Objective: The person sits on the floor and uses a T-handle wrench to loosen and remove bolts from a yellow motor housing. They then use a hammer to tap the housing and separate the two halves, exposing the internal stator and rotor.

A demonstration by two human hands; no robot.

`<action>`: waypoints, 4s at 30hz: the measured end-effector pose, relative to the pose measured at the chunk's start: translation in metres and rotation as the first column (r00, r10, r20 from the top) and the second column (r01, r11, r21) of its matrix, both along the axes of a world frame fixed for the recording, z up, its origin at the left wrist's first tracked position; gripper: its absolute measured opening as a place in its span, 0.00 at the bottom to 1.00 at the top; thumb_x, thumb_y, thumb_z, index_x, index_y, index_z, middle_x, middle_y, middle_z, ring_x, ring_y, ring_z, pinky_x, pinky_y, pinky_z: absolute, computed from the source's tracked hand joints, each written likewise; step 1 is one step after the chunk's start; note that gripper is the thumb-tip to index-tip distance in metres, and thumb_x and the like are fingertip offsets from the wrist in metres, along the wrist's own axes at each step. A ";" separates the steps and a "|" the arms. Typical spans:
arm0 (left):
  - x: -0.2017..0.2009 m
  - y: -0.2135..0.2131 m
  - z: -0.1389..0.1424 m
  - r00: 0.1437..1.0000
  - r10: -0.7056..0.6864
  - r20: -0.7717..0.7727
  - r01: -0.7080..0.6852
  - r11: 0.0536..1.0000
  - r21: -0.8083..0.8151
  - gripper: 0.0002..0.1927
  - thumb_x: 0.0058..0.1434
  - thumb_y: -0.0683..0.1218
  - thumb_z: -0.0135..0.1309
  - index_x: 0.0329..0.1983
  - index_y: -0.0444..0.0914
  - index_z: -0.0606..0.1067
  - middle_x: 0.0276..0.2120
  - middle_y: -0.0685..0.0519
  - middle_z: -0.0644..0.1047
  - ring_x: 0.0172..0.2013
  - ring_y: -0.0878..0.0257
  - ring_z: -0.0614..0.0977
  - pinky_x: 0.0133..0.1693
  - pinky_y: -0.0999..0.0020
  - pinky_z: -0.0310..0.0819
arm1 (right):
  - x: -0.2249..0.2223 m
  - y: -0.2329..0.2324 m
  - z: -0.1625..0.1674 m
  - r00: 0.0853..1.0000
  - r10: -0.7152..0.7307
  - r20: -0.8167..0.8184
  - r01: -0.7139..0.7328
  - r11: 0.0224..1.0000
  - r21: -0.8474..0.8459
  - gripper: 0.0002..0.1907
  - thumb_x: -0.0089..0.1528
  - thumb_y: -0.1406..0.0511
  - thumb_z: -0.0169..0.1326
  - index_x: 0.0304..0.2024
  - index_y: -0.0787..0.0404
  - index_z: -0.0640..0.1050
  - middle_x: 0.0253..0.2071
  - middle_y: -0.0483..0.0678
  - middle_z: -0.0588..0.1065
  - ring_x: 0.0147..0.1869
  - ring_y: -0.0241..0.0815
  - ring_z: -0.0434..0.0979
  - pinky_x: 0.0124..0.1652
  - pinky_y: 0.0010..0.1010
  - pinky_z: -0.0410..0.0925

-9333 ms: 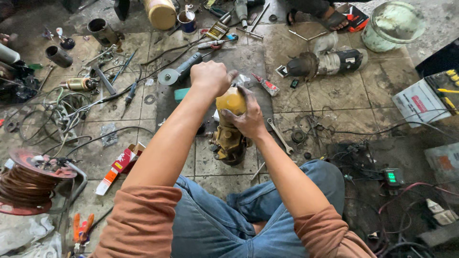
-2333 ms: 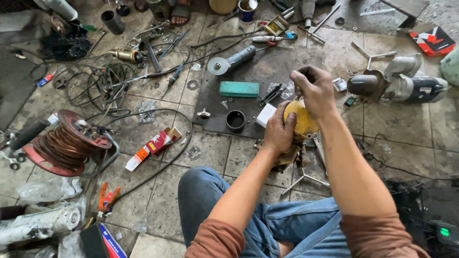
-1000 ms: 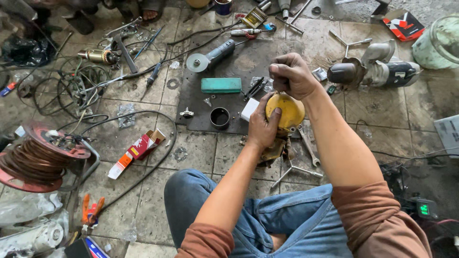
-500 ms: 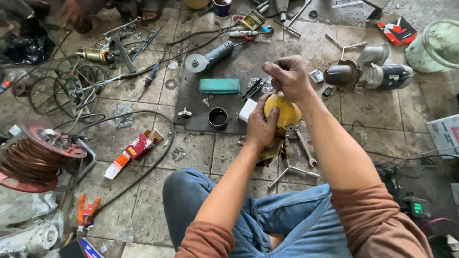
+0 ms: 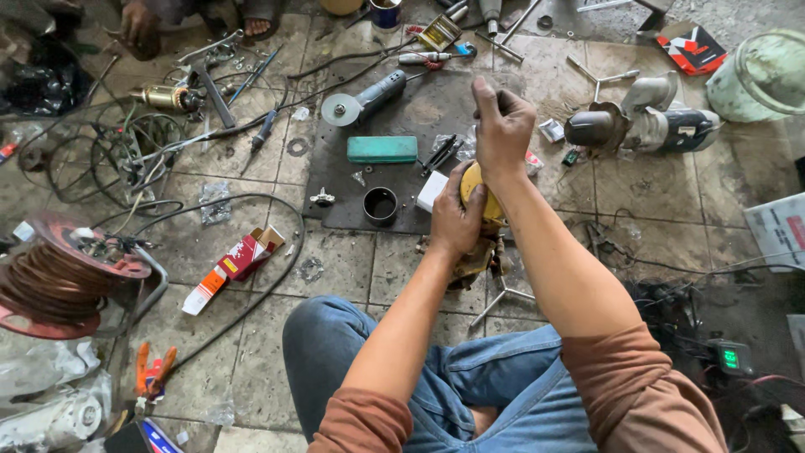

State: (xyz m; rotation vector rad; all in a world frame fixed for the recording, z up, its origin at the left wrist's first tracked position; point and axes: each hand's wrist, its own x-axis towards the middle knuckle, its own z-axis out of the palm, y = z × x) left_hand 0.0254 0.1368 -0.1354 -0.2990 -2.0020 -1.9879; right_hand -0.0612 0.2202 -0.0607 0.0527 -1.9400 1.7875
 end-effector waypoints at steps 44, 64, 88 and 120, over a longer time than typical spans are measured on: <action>-0.067 -0.013 0.049 0.943 -0.331 -0.032 0.325 0.937 -0.129 0.19 0.67 0.51 0.54 0.59 0.40 0.74 0.45 0.47 0.84 0.47 0.56 0.87 0.49 0.65 0.81 | 0.078 0.045 -0.034 0.966 -0.224 0.125 0.145 0.879 0.454 0.20 0.68 0.61 0.42 0.52 0.64 0.79 0.48 0.61 0.80 0.52 0.59 0.80 0.53 0.45 0.69; -0.041 0.043 0.080 0.961 0.180 -0.212 -0.235 0.934 -0.271 0.15 0.58 0.52 0.66 0.33 0.34 0.80 0.27 0.44 0.82 0.27 0.52 0.85 0.32 0.62 0.77 | 0.086 0.072 -0.021 0.961 -0.241 0.132 0.157 0.875 0.459 0.17 0.65 0.63 0.43 0.50 0.63 0.78 0.49 0.60 0.78 0.53 0.61 0.78 0.53 0.46 0.69; -0.049 0.038 0.090 0.979 0.126 -0.159 -0.188 0.861 -0.472 0.20 0.57 0.54 0.69 0.28 0.32 0.79 0.24 0.42 0.81 0.25 0.48 0.83 0.30 0.59 0.75 | 0.085 0.076 -0.013 0.948 -0.262 0.182 0.145 0.863 0.485 0.17 0.64 0.63 0.46 0.51 0.63 0.77 0.50 0.60 0.78 0.56 0.60 0.77 0.55 0.45 0.68; -0.054 0.041 0.064 0.965 -0.258 -0.038 0.258 0.966 -0.006 0.11 0.70 0.43 0.53 0.51 0.33 0.77 0.39 0.51 0.84 0.40 0.69 0.84 0.43 0.71 0.78 | 0.090 0.077 -0.001 0.934 -0.264 0.241 0.114 0.859 0.499 0.16 0.64 0.59 0.47 0.49 0.61 0.77 0.50 0.58 0.77 0.57 0.60 0.75 0.56 0.47 0.67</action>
